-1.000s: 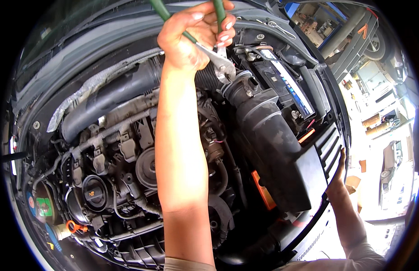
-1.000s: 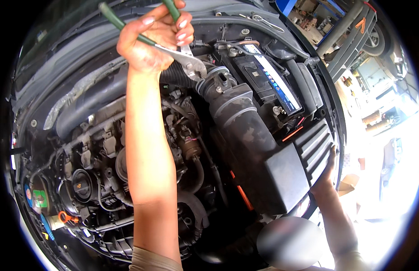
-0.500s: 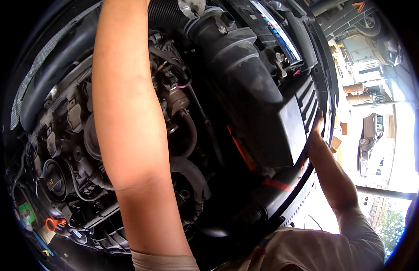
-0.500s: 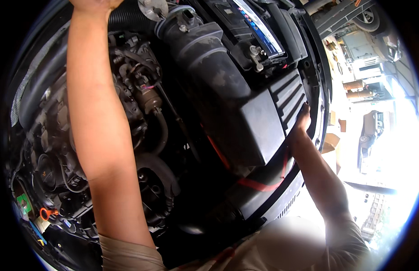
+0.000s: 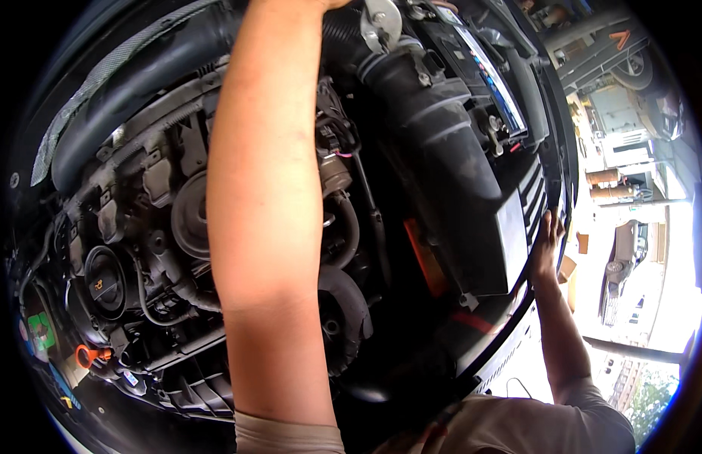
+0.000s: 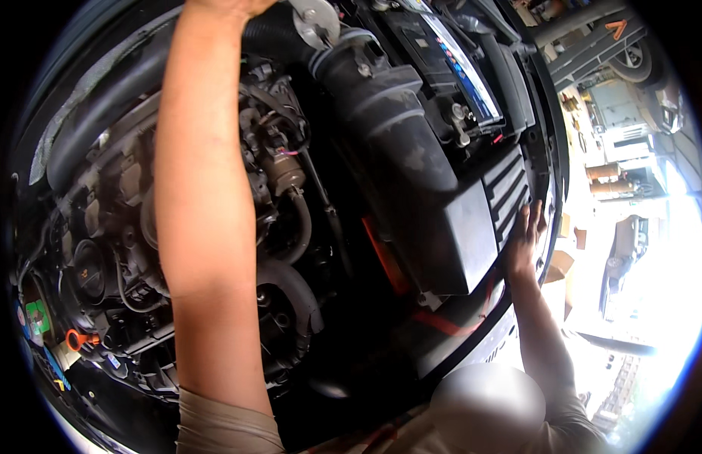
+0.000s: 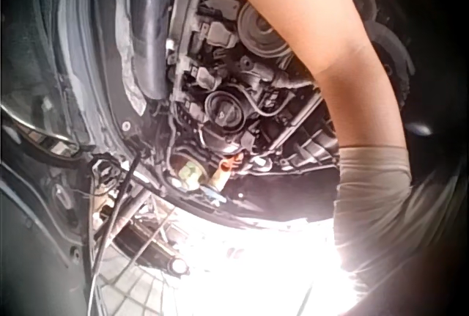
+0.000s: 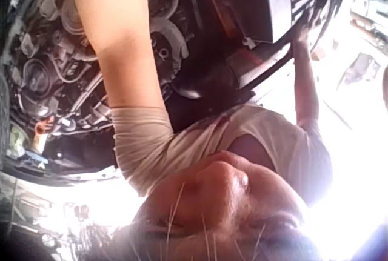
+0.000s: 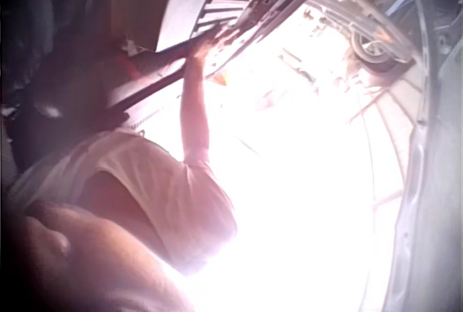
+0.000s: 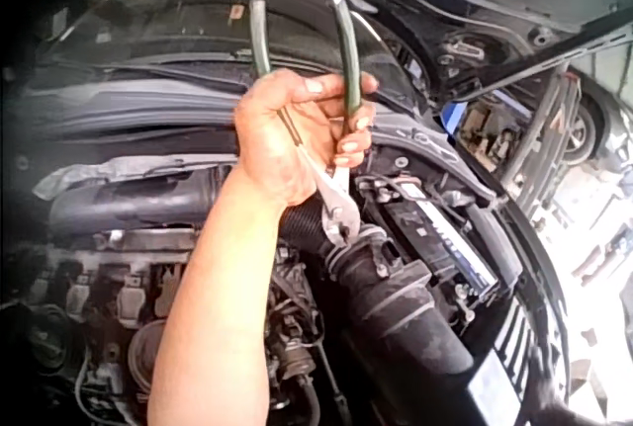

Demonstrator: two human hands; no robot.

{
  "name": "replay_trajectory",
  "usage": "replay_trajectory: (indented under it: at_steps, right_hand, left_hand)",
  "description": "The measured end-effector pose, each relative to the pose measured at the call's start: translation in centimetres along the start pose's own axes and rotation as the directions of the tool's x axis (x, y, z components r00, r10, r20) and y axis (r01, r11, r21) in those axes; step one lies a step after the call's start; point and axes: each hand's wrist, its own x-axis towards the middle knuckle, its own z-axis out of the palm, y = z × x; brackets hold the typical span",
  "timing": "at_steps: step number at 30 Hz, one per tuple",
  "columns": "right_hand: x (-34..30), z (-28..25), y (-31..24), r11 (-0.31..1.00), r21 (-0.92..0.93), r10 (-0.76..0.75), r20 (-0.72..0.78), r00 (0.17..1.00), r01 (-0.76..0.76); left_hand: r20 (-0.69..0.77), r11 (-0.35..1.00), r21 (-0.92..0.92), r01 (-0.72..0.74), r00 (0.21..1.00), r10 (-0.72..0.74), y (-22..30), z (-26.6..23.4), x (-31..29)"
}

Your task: The person uses pliers to loosen hose clamps on the car's air intake system. They then detach the air intake hose and remove the air filter housing from the engine bay.

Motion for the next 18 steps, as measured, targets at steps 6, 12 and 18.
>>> replay_trajectory:
  at_steps: [6, 12, 18]
  right_hand:
    - [2.8, -8.2, -5.9, 0.607, 0.610, -0.468, -0.245, 0.849, 0.510]
    - [6.9, -10.2, -8.8, 0.536, 0.488, -0.633, -0.308, 0.711, 0.689]
    - [7.0, -9.9, -9.5, 0.531, 0.485, -0.677, -0.251, 0.692, 0.695]
  left_hand:
    - [-0.009, 0.999, -0.010, -0.030, 0.999, 0.030, -0.5, 0.0, -0.1]
    - [-0.012, 0.998, -0.005, -0.064, 0.998, 0.064, -1.0, 0.1, 0.1]
    - [-0.122, 0.997, 0.049, -0.066, 0.990, 0.072, -0.9, 0.4, 0.4]
